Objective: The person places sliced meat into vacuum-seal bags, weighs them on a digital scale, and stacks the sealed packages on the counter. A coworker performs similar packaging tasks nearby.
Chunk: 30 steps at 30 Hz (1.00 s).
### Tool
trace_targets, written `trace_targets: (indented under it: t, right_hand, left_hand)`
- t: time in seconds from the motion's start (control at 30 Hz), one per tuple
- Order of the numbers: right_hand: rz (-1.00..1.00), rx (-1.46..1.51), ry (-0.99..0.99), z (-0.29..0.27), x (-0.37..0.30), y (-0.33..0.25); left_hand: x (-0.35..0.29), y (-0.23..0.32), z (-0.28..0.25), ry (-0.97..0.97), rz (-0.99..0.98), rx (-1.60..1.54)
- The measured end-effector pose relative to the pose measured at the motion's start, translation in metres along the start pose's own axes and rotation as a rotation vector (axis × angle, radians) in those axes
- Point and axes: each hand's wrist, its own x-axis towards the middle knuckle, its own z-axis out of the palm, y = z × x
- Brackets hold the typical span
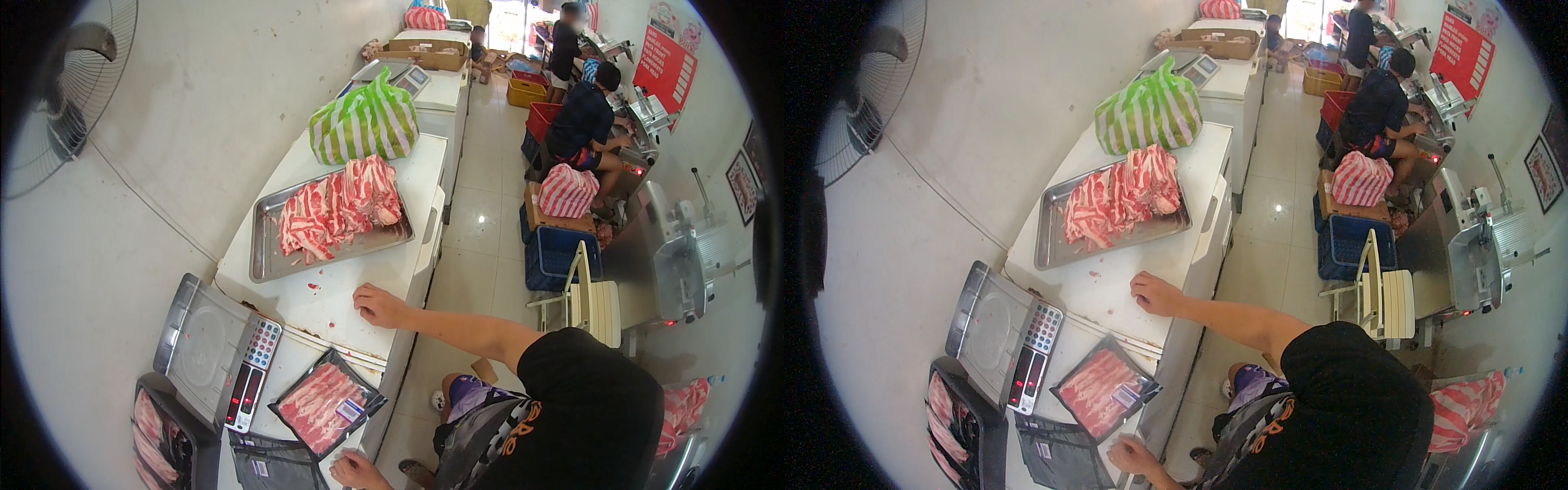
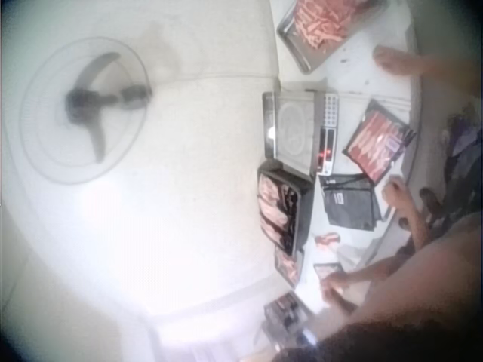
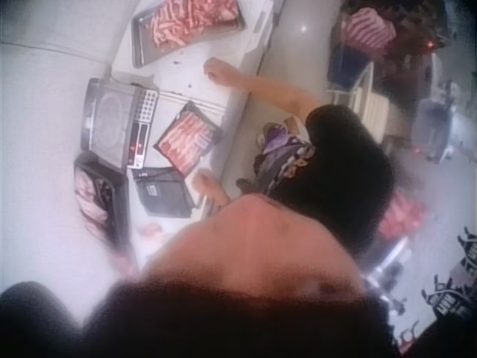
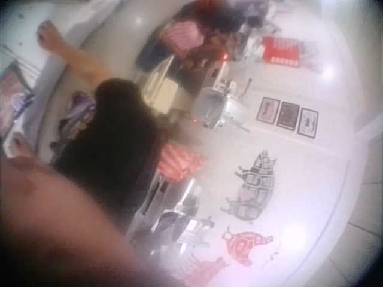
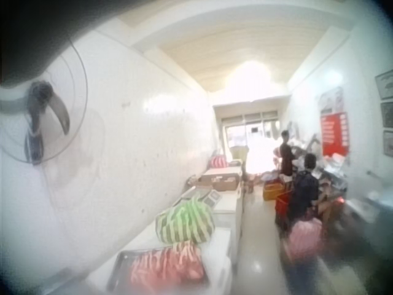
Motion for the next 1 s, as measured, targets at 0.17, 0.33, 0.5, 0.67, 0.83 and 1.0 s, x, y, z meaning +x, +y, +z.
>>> trace_targets:
  t: [0.17,0.33,0.5,0.67,0.83,1.0]
  right_hand:
    - [0.001,-0.005,-0.003,0.0,0.001,-0.002]
    - [0.001,-0.006,0.0,0.0,0.0,-0.001]
    - [0.0,-0.012,-0.002,0.001,-0.001,0.001]
    - [0.002,-0.011,-0.002,-0.001,0.0,-0.001]
    - [0.003,0.006,-0.01,-0.003,0.001,-0.002]
    - [-0.004,0.0,-0.003,0.0,0.001,0.003]
  left_hand:
    - [-0.002,-0.001,0.0,-0.011,-0.034,-0.016]
    - [-0.003,-0.004,0.004,0.047,0.026,-0.009]
    - [0.0,0.001,0.003,0.06,0.014,-0.042]
    - [-0.001,0.0,0.003,0.046,-0.006,-0.046]
    - [-0.002,-0.005,0.007,0.04,-0.017,-0.021]
    - [0.001,0.003,0.002,0.022,-0.022,-0.025]
